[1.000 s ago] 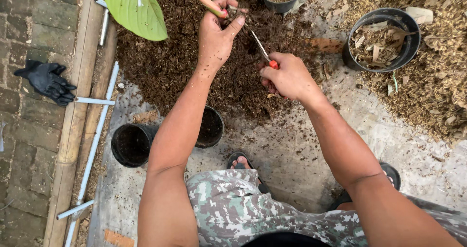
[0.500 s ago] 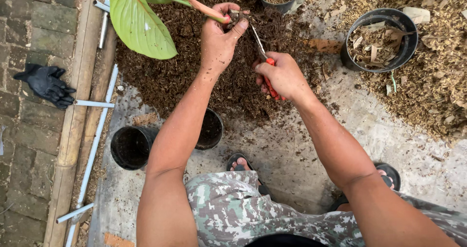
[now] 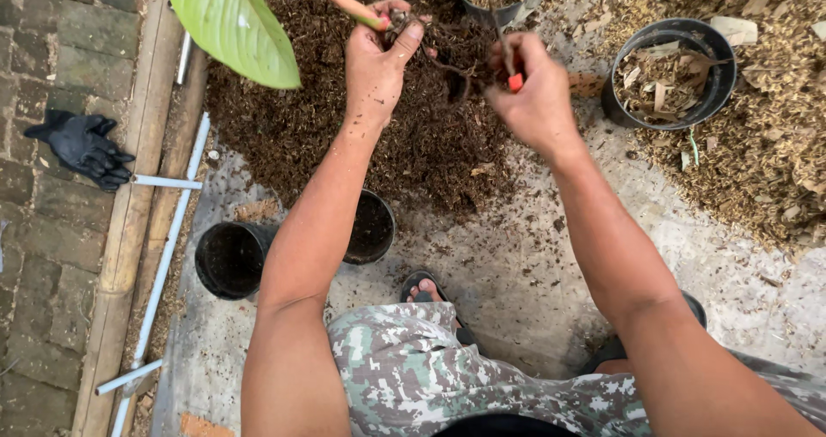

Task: The person selects two potted plants from a nursery area, carries them to a workbench, and prepares a new pot with soil and wood chips. They remove one plant from its pot, loosen the root ball, trim the roots with shears, and place the plant into the new pot, filling it with soil.

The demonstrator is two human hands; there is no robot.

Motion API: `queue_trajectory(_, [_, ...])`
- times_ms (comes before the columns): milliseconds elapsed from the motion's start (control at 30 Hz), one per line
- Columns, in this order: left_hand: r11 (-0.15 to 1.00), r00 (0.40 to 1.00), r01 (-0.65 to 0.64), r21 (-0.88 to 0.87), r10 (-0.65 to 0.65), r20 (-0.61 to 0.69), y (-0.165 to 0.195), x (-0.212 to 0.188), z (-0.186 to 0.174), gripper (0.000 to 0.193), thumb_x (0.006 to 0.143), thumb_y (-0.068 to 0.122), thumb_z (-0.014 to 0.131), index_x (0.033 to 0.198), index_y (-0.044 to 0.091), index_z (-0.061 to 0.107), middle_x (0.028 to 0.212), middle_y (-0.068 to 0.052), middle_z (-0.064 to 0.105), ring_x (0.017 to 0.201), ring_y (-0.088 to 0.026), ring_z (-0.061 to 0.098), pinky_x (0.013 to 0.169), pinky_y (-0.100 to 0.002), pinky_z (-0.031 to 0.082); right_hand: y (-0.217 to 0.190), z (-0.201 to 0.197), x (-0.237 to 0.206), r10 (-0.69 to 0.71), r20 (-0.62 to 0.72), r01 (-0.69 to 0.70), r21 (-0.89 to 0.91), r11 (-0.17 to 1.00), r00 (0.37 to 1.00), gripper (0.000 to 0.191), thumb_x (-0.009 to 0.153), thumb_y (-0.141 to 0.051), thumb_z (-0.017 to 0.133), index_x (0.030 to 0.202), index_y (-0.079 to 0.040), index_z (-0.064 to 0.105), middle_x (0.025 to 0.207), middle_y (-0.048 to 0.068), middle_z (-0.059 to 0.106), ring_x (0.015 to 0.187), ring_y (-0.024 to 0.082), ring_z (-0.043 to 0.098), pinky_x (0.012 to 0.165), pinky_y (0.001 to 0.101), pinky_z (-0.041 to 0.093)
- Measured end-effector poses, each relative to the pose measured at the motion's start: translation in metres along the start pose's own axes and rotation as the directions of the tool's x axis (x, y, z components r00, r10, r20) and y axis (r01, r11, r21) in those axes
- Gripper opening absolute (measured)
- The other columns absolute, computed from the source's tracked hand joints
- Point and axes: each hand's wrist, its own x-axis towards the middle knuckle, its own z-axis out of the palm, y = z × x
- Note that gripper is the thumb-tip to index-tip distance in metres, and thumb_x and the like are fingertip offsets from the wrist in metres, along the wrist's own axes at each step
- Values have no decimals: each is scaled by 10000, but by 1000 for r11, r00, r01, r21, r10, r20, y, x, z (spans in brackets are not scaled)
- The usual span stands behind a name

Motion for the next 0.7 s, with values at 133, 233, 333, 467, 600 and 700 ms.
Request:
queue_trajectory(133, [999, 998, 36, 25, -35, -53, -6, -1, 2, 234, 1000, 41, 763, 1198, 3, 645, 1045, -63, 653, 963, -156, 630, 861, -291, 568, 17, 31, 0, -55, -184, 60, 21, 998, 981, 355, 887, -1, 778, 1151, -22, 542, 1018, 83, 699, 877, 173, 713, 770, 347, 649])
queue_trajectory(233, [990, 993, 102, -93, -108, -53, -8, -2, -3, 216, 980, 57, 723, 1169, 16, 624, 1040, -97, 698, 926, -193, 679, 820, -305, 614, 27, 35, 1, -51, -293, 63, 33, 997, 955, 284, 902, 26, 734, 1114, -19, 550, 985, 63, 735, 859, 158, 739, 766, 332, 651])
queue_trajectory(333, [990, 995, 61, -128, -71, -75, -10, 4, -11, 209, 972, 66, 696, 1163, 22, 623, 1047, -86, 697, 993, -178, 714, 775, -318, 664, 34, 26, 4, 70, -234, -81, -39, 996, 970, 257, 883, 44, 692, 1091, -41, 567, 888, 59, 722, 751, 160, 689, 683, 351, 592])
queue_trajectory(467, [991, 978, -58, -124, 31, -206, -11, 10, -26, 279, 1004, 52, 707, 1272, 49, 627, 1085, -51, 667, 971, -158, 632, 791, -238, 523, 40, 20, 0, 208, -121, -224, -140, 964, 971, 132, 939, 20, 660, 1019, -19, 563, 862, 69, 699, 700, 150, 656, 611, 387, 541])
queue_trajectory(600, [983, 977, -127, -130, 101, -190, -7, 15, -42, 255, 1025, 70, 690, 1269, 71, 619, 1119, -51, 717, 1038, -160, 637, 866, -251, 496, 42, 18, -10, 246, -142, -268, -159, 950, 959, 227, 881, 37, 671, 1084, -25, 590, 885, 82, 695, 725, 178, 651, 646, 377, 558])
queue_trajectory(700, [986, 978, -154, -70, 142, -150, -1, 11, -40, 228, 1025, 82, 704, 1237, 63, 623, 1131, -50, 721, 1141, -175, 678, 1039, -270, 555, 37, 16, -14, 7, -259, -9, -6, 1000, 966, 275, 891, 7, 725, 1138, -34, 610, 951, 71, 741, 818, 147, 711, 750, 321, 602])
